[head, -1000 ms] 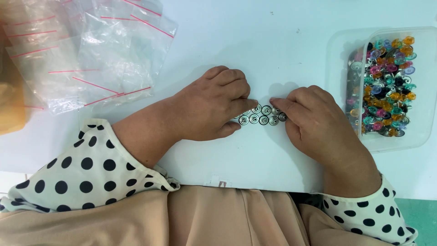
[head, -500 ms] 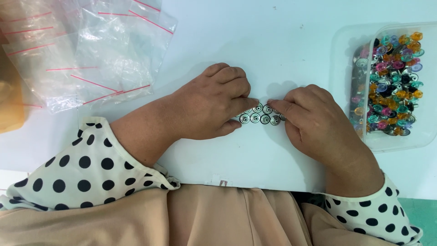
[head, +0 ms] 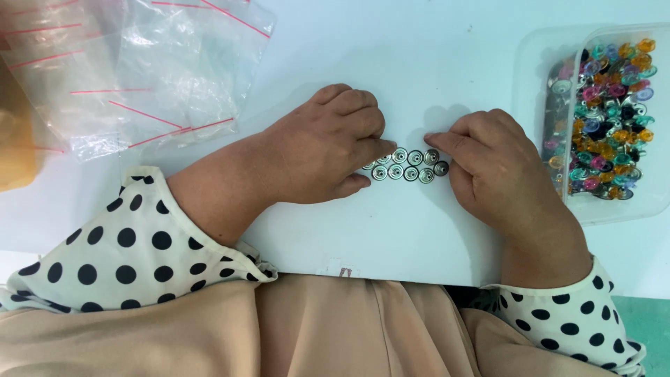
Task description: Sorting small decorative buttons from a plastic container, arranging them on a table for counting, and then packing them into small zip-lock bags.
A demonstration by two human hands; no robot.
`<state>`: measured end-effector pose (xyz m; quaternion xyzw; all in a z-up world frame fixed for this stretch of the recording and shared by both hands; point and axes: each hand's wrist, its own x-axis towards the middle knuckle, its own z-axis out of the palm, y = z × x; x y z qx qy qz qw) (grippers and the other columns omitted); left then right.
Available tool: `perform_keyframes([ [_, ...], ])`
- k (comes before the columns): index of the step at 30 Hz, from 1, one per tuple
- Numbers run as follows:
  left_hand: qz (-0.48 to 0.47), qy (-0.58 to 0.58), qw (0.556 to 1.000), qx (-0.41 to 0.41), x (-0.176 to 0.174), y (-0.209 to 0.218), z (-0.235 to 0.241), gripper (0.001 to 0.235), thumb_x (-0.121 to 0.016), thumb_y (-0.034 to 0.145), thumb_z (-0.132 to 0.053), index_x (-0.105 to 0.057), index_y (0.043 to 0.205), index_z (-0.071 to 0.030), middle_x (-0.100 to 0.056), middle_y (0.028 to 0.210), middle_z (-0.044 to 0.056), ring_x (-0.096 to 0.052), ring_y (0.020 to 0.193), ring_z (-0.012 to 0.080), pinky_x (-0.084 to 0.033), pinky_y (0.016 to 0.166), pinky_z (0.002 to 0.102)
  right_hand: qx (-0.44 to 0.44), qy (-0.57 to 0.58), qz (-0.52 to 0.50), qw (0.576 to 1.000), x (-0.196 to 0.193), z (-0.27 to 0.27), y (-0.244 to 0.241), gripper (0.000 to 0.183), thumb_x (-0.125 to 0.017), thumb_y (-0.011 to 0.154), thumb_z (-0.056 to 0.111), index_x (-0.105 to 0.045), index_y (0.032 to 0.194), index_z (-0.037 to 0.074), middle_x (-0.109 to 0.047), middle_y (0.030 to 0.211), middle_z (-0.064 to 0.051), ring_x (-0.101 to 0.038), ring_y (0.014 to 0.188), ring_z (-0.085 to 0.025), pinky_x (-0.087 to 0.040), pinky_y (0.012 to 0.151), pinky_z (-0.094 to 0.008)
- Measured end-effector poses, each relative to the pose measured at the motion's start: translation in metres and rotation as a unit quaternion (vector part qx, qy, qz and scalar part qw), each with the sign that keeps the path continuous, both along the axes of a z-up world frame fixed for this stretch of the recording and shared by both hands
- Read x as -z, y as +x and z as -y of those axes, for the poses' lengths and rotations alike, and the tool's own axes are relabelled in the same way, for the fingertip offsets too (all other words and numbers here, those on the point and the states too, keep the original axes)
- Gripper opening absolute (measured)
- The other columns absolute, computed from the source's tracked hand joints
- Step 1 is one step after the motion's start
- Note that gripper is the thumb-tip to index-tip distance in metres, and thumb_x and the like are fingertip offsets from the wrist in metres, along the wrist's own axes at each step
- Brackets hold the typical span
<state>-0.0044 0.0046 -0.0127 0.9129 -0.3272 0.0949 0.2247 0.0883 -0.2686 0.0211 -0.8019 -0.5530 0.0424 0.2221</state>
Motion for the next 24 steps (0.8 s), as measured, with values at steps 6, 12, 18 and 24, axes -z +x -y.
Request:
perform_keyframes([
  [6,-0.003,0.016,1.000,-0.007,0.005,-0.002,0.000,0.052,-0.083,0.079,-0.043,-0.075,0.124,-0.019,-0.058,0.108,0.002,-0.052,0.117,0.0312,-0.042,0.102,0.047,0.014,0.023,0.011,1.000,0.002,-0.003,-0.002,0.034,-0.059,0.095,-0.020,-0.074,0.121,-0.004,-0.061,0.102,-0.014,-0.058,0.092,-0.033,-0.053,0.087,-0.044],
  [12,0.002,0.015,1.000,-0.010,0.006,-0.001,0.000,0.054,-0.084,0.077,-0.043,-0.075,0.124,-0.018,-0.059,0.107,0.002,-0.052,0.113,0.0299,-0.044,0.098,0.045,0.020,0.051,0.017,0.998,0.012,-0.004,0.002,0.034,-0.058,0.094,-0.023,-0.075,0.119,-0.006,-0.060,0.102,-0.015,-0.057,0.090,-0.033,-0.050,0.086,-0.043],
  [18,-0.013,0.029,0.999,-0.022,0.007,0.001,-0.002,0.060,-0.083,0.076,-0.047,-0.073,0.126,-0.016,-0.057,0.109,0.003,-0.051,0.114,0.0306,-0.045,0.095,0.046,0.038,0.076,0.085,0.993,0.017,-0.006,0.003,0.035,-0.058,0.093,-0.021,-0.076,0.119,-0.004,-0.059,0.105,-0.015,-0.055,0.092,-0.035,-0.047,0.085,-0.046],
  [24,0.101,0.062,0.990,-0.073,-0.029,-0.022,0.005,0.064,-0.089,0.075,-0.046,-0.069,0.130,-0.020,-0.055,0.118,0.003,-0.051,0.117,0.0275,-0.048,0.089,0.043,0.053,0.101,0.067,0.991,0.009,-0.002,-0.016,0.032,-0.056,0.101,-0.019,-0.073,0.123,-0.004,-0.059,0.116,-0.018,-0.054,0.105,-0.038,-0.046,0.095,-0.047],
])
